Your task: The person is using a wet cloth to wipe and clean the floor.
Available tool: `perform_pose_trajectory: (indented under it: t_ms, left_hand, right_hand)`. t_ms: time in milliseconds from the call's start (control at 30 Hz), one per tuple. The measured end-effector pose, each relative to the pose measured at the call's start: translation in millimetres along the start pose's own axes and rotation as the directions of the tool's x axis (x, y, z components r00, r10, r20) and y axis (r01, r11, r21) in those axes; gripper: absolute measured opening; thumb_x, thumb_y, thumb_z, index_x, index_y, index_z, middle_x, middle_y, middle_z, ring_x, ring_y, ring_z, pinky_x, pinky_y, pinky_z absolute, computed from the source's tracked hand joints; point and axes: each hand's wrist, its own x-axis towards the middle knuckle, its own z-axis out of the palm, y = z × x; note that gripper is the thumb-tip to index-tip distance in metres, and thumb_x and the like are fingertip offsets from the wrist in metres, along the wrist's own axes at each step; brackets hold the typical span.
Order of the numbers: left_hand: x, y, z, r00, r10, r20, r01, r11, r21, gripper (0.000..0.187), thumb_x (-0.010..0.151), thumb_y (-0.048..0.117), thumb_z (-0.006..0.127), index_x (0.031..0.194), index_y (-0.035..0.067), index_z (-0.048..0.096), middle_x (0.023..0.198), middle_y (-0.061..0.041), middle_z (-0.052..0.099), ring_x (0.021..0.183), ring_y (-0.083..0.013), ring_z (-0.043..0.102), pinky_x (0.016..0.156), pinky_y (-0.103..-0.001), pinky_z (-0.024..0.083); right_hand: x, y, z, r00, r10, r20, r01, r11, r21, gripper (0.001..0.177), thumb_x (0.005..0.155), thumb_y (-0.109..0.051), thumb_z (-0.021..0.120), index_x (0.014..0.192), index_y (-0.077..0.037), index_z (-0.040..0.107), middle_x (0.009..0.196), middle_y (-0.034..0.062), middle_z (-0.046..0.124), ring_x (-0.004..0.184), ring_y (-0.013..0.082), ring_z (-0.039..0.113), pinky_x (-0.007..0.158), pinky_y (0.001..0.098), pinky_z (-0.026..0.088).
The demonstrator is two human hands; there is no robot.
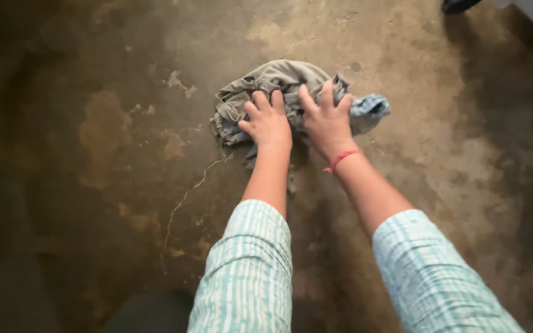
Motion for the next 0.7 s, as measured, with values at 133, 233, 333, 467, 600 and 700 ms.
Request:
perform_pose_trajectory:
  t_ms: [133,233,333,467,600,700]
  left_hand:
    - [-47,-24,27,0.991,0.073,-0.113,-0.084,0.992,-0.096,0.039,0.094,0.023,0.056,0.132,0.032,0.059,0.142,-0.011,0.046,0.127,-0.0362,0.045,0.084,-0.061,0.044]
    - [-103,-41,23,0.991,0.102,0.087,-0.101,0.995,-0.020,0.037,0.091,0.025,0.057,0.126,0.037,0.061,0.144,-0.008,0.046,0.130,-0.0369,0.042,0.089,-0.064,0.042]
    - [-144,-43,2,0.960,0.078,0.269,-0.088,0.996,0.027,0.032,0.093,0.027,0.057,0.122,0.039,0.060,0.146,-0.007,0.044,0.130,-0.0347,0.041,0.088,-0.060,0.042]
    - [-207,-53,4,0.886,0.118,0.449,-0.139,0.990,0.014,0.029,0.093,0.026,0.056,0.120,0.037,0.060,0.136,-0.008,0.046,0.125,-0.0334,0.042,0.087,-0.058,0.042]
    - [-220,-41,15,0.874,0.177,0.451,-0.148,0.984,-0.101,0.025,0.091,0.027,0.057,0.115,0.034,0.061,0.127,-0.009,0.049,0.115,-0.0326,0.046,0.085,-0.060,0.044]
    - [-197,-31,-61,0.837,0.301,0.457,-0.256,0.953,-0.159,0.030,0.089,0.017,0.059,0.118,0.027,0.059,0.121,-0.008,0.052,0.112,-0.0320,0.051,0.080,-0.050,0.048]
  right_hand:
    - [-46,-32,-38,0.997,0.069,0.018,-0.071,0.994,0.082,0.036,0.086,-0.023,0.062,0.117,-0.012,0.078,0.149,0.0042,0.048,0.137,0.0471,0.036,0.087,0.0704,0.043]
    - [-100,-59,-67,0.979,0.083,0.187,-0.137,0.946,0.295,0.018,0.086,-0.024,0.063,0.098,-0.016,0.075,0.153,0.0031,0.048,0.135,0.0457,0.039,0.083,0.0654,0.044]
    - [-135,-61,-102,0.951,0.103,0.293,-0.220,0.889,0.402,0.016,0.086,-0.023,0.062,0.095,-0.021,0.075,0.153,0.0024,0.045,0.135,0.0454,0.037,0.086,0.0652,0.043]
    - [-162,-41,-143,0.888,-0.018,0.460,-0.234,0.843,0.485,0.027,0.080,-0.020,0.060,0.099,-0.028,0.077,0.160,0.0002,0.041,0.142,0.0435,0.028,0.095,0.0695,0.037]
    - [-173,6,-106,0.848,-0.261,0.460,-0.080,0.797,0.599,0.033,0.081,-0.023,0.061,0.105,-0.037,0.080,0.162,-0.0037,0.038,0.152,0.0407,0.022,0.107,0.0674,0.030]
    - [-143,54,-110,0.773,-0.401,0.492,0.077,0.828,0.555,0.031,0.084,-0.022,0.060,0.108,-0.032,0.077,0.159,-0.0040,0.036,0.151,0.0386,0.021,0.112,0.0595,0.031]
